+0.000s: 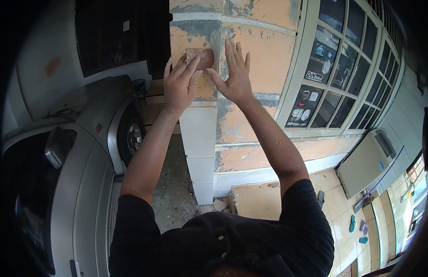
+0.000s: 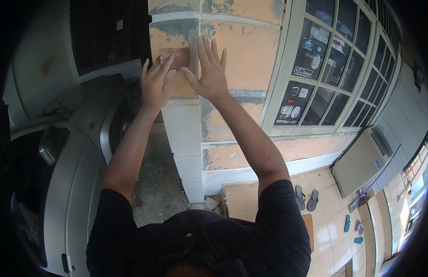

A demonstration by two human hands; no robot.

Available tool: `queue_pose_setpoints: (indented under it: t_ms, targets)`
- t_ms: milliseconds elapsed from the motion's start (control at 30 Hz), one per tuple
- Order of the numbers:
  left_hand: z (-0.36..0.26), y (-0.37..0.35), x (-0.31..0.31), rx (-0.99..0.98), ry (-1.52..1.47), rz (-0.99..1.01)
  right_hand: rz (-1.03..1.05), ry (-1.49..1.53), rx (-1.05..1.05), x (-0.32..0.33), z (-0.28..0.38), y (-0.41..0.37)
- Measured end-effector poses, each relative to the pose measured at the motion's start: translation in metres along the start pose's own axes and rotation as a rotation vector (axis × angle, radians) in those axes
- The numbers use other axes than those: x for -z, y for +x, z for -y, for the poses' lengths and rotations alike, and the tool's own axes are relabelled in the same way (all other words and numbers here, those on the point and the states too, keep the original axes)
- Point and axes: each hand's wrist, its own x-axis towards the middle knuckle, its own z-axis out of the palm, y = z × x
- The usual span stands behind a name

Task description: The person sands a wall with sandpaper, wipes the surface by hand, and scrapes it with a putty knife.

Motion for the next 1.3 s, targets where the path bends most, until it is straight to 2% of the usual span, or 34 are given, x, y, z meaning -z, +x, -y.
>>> queue_pose_setpoints:
  t_ms: [33, 100, 133, 167, 233, 267, 300, 333, 367, 467, 533, 600, 767, 833, 933, 1033, 1133, 1200, 1300]
  targets:
    - [-0.006, 0.002, 0.000, 0.005, -0.002, 0.001, 0.005, 0.000, 0.001, 0.009, -0.004, 0.004]
    - [-0.023, 0.005, 0.000, 0.393, -0.616, -0.016, 0.076, 0.643, -0.231, 0.025, -0.014, 0.008]
    - [-0.035, 0.008, -0.003, 0.534, -0.893, -0.109, 0.062, 0.598, -0.176, 0.024, -0.024, 0.010]
    - [-0.044, 0.008, -0.004, 0.542, -0.894, -0.111, 0.071, 0.598, -0.177, 0.025, -0.029, 0.006]
    - [-0.055, 0.009, -0.006, 0.647, -1.201, -0.153, 0.324, 0.851, -0.430, 0.033, -0.029, 0.004]
    - [-0.056, 0.007, -0.006, 0.656, -1.199, -0.158, 0.373, 0.897, -0.452, 0.030, -0.033, -0.001]
    - [-0.057, 0.004, -0.005, 0.685, -1.176, 0.018, 0.382, 0.898, -0.454, 0.028, -0.038, -0.006]
    - [-0.058, 0.002, -0.005, 0.712, -1.148, 0.194, 0.493, 0.965, -0.492, 0.026, -0.041, -0.012]
    - [-0.060, 0.002, -0.006, 0.720, -1.148, 0.193, 0.604, 1.030, -0.530, 0.025, -0.044, -0.018]
    - [-0.068, 0.001, -0.010, 0.687, -1.083, 0.308, 0.564, 1.001, -0.590, 0.029, -0.044, -0.028]
    - [-0.071, 0.003, -0.016, 0.669, -1.011, 0.194, 0.536, 1.016, -0.619, 0.030, -0.048, -0.031]
    - [-0.069, 0.005, -0.017, 0.682, -1.000, 0.201, 0.511, 1.063, -0.690, 0.034, -0.053, -0.032]
    - [-0.072, 0.011, -0.019, 0.705, -1.014, 0.151, 0.541, 1.084, -0.660, 0.038, -0.058, -0.038]
    - [-0.078, 0.020, -0.014, 0.600, -0.880, 0.163, 0.564, 1.091, -0.642, 0.039, -0.056, -0.041]
    - [-0.082, 0.023, -0.014, 0.557, -0.755, 0.176, 0.572, 1.134, -0.603, 0.036, -0.055, -0.045]
    - [-0.081, 0.017, -0.019, 0.595, -0.670, 0.132, 0.611, 1.068, -0.586, 0.031, -0.055, -0.046]
    - [-0.078, 0.009, -0.018, 0.680, -0.650, 0.048, 0.562, 1.271, -0.676, 0.021, -0.037, -0.053]
    - [-0.070, 0.007, -0.021, 0.684, -0.608, 0.005, 0.436, 1.651, -0.819, 0.012, -0.021, -0.055]
    - [-0.052, 0.010, -0.028, 0.699, -0.560, -0.080, 0.473, 1.643, -0.785, -0.006, -0.010, -0.060]
